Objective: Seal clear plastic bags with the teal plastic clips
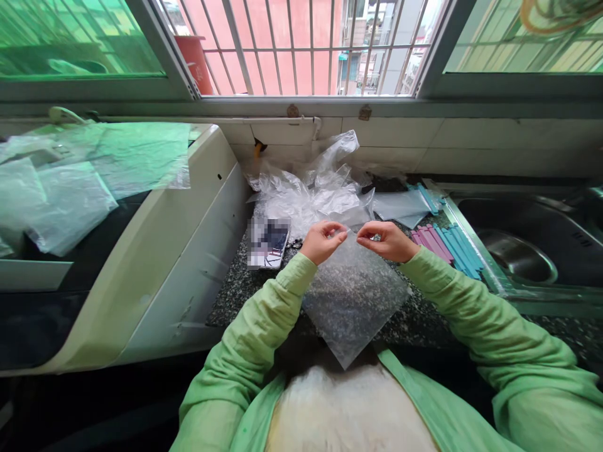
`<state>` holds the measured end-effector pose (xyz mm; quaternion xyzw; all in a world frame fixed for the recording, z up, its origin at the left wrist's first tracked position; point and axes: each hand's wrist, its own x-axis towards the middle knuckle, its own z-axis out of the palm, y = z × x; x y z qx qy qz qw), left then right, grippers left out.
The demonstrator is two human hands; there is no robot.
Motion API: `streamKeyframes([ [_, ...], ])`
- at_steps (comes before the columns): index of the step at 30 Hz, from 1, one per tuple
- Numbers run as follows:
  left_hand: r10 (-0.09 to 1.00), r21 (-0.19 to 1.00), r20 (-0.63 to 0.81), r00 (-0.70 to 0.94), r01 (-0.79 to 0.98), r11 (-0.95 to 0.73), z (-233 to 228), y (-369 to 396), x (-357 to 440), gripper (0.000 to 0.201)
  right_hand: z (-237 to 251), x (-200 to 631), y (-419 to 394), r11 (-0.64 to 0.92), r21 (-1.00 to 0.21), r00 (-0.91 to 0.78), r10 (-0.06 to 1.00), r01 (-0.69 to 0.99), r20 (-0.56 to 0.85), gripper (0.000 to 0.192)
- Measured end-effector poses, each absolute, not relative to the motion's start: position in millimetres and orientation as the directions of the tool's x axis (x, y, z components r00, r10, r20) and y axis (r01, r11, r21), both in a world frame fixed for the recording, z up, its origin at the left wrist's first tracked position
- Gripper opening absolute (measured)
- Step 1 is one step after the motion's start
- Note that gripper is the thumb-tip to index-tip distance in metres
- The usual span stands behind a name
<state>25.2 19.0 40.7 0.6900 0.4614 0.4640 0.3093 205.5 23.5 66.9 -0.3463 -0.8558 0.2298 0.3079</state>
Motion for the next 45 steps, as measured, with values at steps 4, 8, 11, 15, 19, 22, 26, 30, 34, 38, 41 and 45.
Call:
streamKeyframes([
  [4, 0.928, 0.895, 0.342, 0.146, 0.25, -0.369, 44, 20, 29, 0.007, 67, 204, 23, 0.661, -0.601, -0.583, 0.726, 0.449, 0.364, 0.017],
  [8, 0.925, 0.894, 0.348, 0.153, 0.244, -0.376, 46, 19, 30, 0.007, 64, 204, 23, 0.655, -0.603, -0.586, 0.731, 0.456, 0.351, 0.016],
  [11, 0.918, 0.882, 0.368, 0.147, 0.258, -0.394, 46, 19, 29, 0.008, 63, 204, 23, 0.651, -0.605, -0.584, 0.733, 0.457, 0.348, 0.016],
  [15, 0.916, 0.876, 0.373, 0.15, 0.269, -0.4, 45, 19, 29, 0.009, 63, 205, 23, 0.65, -0.607, -0.583, 0.734, 0.457, 0.348, 0.016],
  [19, 0.917, 0.876, 0.368, 0.154, 0.274, -0.398, 45, 19, 29, 0.009, 63, 205, 23, 0.646, -0.609, -0.583, 0.737, 0.46, 0.342, 0.016],
  [22, 0.922, 0.88, 0.35, 0.166, 0.278, -0.385, 43, 19, 29, 0.008, 62, 205, 23, 0.648, -0.608, -0.58, 0.737, 0.459, 0.347, 0.016],
  [26, 0.935, 0.892, 0.312, 0.171, 0.287, -0.35, 37, 20, 24, 0.011, 64, 206, 24, 0.645, -0.61, -0.571, 0.741, 0.461, 0.352, 0.017],
  [30, 0.945, 0.893, 0.268, 0.186, 0.319, -0.317, 30, 19, 15, 0.007, 65, 208, 24, 0.64, -0.603, -0.563, 0.749, 0.476, 0.35, 0.018],
  [34, 0.943, 0.889, 0.275, 0.189, 0.323, -0.324, 28, 16, 12, 0.007, 64, 210, 23, 0.629, -0.61, -0.559, 0.757, 0.481, 0.339, 0.019],
  [38, 0.941, 0.882, 0.277, 0.194, 0.336, -0.329, 29, 14, 13, 0.007, 64, 211, 23, 0.6, -0.636, -0.556, 0.773, 0.485, 0.305, 0.019],
  [41, 0.939, 0.879, 0.278, 0.203, 0.34, -0.334, 31, 12, 16, 0.007, 66, 212, 23, 0.581, -0.652, -0.564, 0.78, 0.488, 0.273, 0.018],
  [45, 0.933, 0.862, 0.281, 0.225, 0.369, -0.348, 33, 9, 19, 0.007, 69, 208, 24, 0.582, -0.653, -0.56, 0.78, 0.484, 0.28, 0.019],
])
